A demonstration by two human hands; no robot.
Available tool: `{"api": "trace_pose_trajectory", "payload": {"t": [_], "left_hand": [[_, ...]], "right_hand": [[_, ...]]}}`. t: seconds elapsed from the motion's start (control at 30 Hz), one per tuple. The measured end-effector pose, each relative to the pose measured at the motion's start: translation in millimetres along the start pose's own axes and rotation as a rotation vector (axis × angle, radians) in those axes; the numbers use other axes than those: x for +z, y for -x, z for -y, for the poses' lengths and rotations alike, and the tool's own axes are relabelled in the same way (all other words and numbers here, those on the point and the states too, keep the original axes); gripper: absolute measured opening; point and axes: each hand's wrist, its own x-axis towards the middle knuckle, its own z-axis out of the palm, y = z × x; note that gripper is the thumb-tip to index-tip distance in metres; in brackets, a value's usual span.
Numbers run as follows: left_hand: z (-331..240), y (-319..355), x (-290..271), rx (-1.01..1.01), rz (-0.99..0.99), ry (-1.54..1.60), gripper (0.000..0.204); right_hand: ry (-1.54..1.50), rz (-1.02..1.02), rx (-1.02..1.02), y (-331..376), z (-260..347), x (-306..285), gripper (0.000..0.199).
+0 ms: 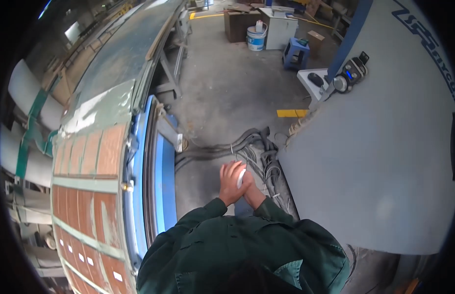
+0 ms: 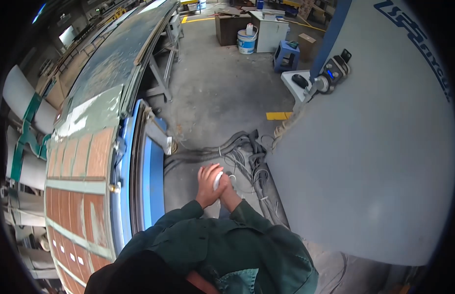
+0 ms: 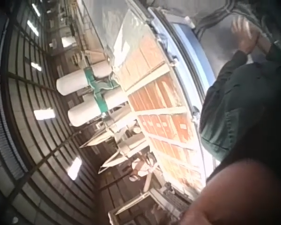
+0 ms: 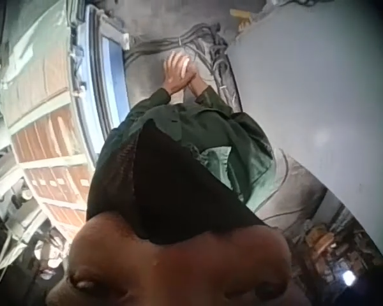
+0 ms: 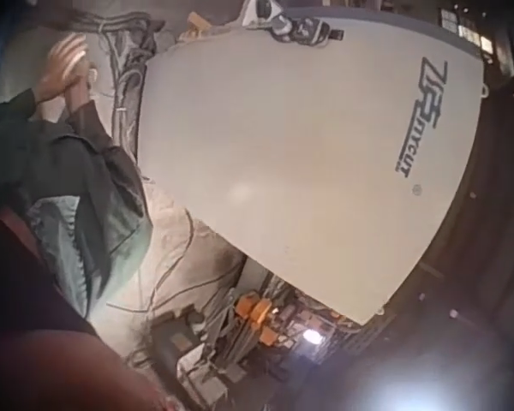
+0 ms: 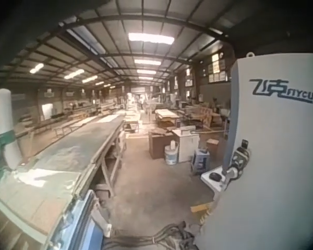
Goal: Applying identification labels to wood panels and operating the control interface of a manufacturing machine.
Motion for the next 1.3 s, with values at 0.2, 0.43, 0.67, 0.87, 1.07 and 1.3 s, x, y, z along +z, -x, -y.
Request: {"api": "trace_pose_trajectory", "payload": {"t": [0.2,0.43,0.67,0.87,1.07,1.3], "left_hand": [[101,-161,52,-0.099,-0.208,0.246,0.008],[195,-330,74,-0.155,-0.255,0.232,0.019],[276,-472,154,0.017,0.043,0.178,0.025],[337,-593,238,-0.201,0.257,0.585,0.022],[335,-689,290,0.170,0.253,0.413,0.018],[328,-793,400,0.283,0.420,0.350,0.027]], "right_hand": [[0.741,-0.420,0.058,-163,91,25,0.041],[1.045,-0.581,-0.070,-295,153,67,0.059],[0.578,-0.705,-0.076,-410,225,113,0.075],[0.783,-0.583,-0.818,-541,381,116,0.037],[0.768,-0.358,-0.909,-575,497,136,0.033],[0.730,-0.394,-1.157,-611,604,208,0.030]]}}
